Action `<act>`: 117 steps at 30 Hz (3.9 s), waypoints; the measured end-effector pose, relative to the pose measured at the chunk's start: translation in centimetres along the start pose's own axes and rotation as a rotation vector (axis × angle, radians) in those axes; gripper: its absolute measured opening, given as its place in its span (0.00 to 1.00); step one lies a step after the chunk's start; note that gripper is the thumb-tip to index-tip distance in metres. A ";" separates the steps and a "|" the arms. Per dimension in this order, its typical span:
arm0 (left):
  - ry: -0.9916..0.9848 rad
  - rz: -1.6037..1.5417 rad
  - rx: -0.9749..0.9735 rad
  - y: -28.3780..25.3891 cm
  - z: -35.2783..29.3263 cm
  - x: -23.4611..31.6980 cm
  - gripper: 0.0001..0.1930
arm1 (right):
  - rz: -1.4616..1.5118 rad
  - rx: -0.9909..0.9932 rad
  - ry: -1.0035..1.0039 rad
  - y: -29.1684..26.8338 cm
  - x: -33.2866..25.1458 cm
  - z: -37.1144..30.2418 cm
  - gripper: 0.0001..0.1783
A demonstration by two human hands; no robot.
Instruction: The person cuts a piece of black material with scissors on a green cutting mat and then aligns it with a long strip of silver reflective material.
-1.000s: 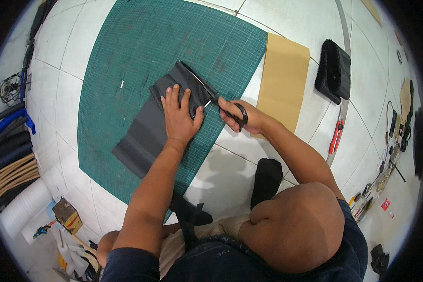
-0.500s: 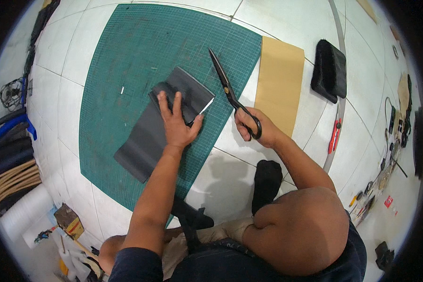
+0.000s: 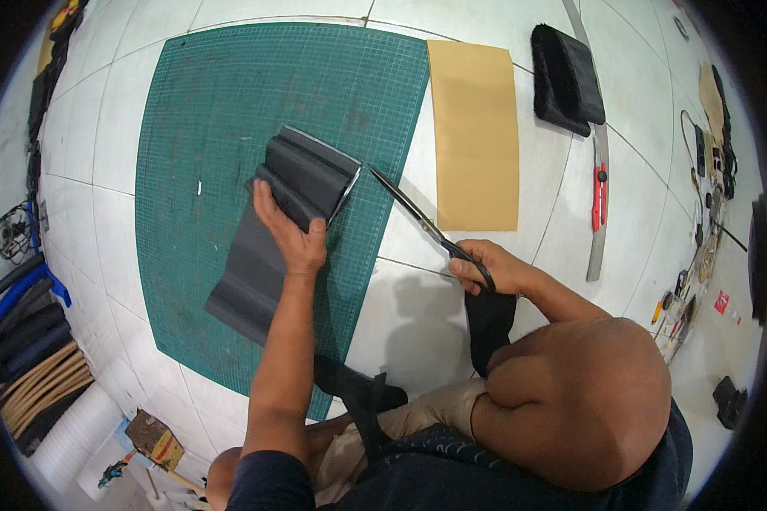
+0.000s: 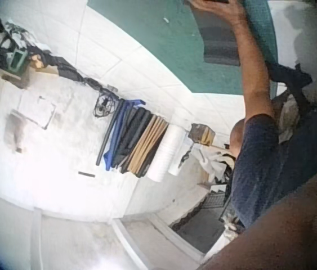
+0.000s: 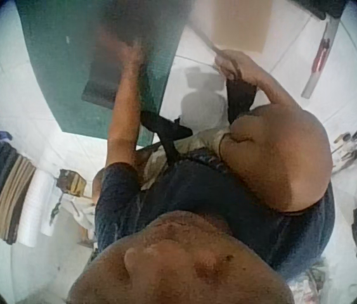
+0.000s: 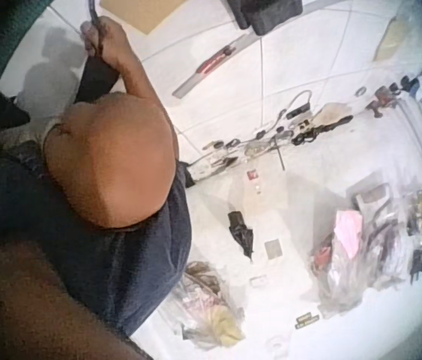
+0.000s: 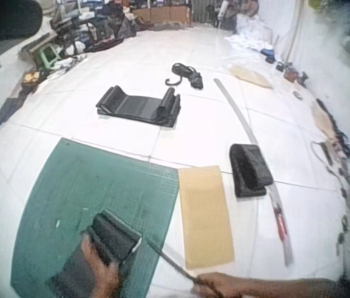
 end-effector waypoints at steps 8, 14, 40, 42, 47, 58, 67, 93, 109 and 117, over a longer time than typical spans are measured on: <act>-0.081 0.430 -0.163 1.3 0.7 0.5 0.27 | 0.082 -0.150 -0.012 0.3 0.7 1.2 0.29; -0.075 0.484 -0.177 1.7 0.8 0.7 0.26 | 0.188 -0.299 0.052 0.7 0.6 2.6 0.31; -0.088 0.498 -0.188 1.8 0.9 0.9 0.27 | 0.296 -0.194 -0.006 -0.2 -1.4 7.4 0.27; -0.096 0.501 -0.185 1.8 0.9 0.9 0.27 | 0.250 -0.181 -0.019 -0.5 -1.6 7.4 0.27; -0.090 0.532 -0.184 1.7 0.7 0.5 0.27 | 0.216 -0.236 -0.054 -0.4 -4.4 8.8 0.29; -0.078 0.510 -0.174 1.8 0.7 0.5 0.26 | 0.164 -0.137 -0.051 0.5 -4.8 10.7 0.30; -0.087 0.506 -0.179 1.8 0.7 0.7 0.26 | 0.258 -0.245 0.012 0.8 -8.0 13.5 0.36; -0.066 0.514 -0.187 2.0 0.8 1.0 0.26 | 0.091 0.014 -0.199 -0.2 -8.9 11.0 0.25; -0.412 -0.113 0.365 -4.6 2.4 1.5 0.19 | 0.192 0.229 -0.114 0.7 -1.6 4.0 0.25; -0.225 0.296 -0.248 -0.8 2.1 4.8 0.32 | 0.403 -0.133 -0.082 2.1 1.9 2.1 0.30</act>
Point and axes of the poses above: each hand's wrist, its own z-axis towards the middle knuckle, its own y-axis out of the palm, x = y × z, the point moved 1 cm from there along z, towards the middle knuckle, and after that the axes turned 6 degrees about -z, right-handed, at the moved point
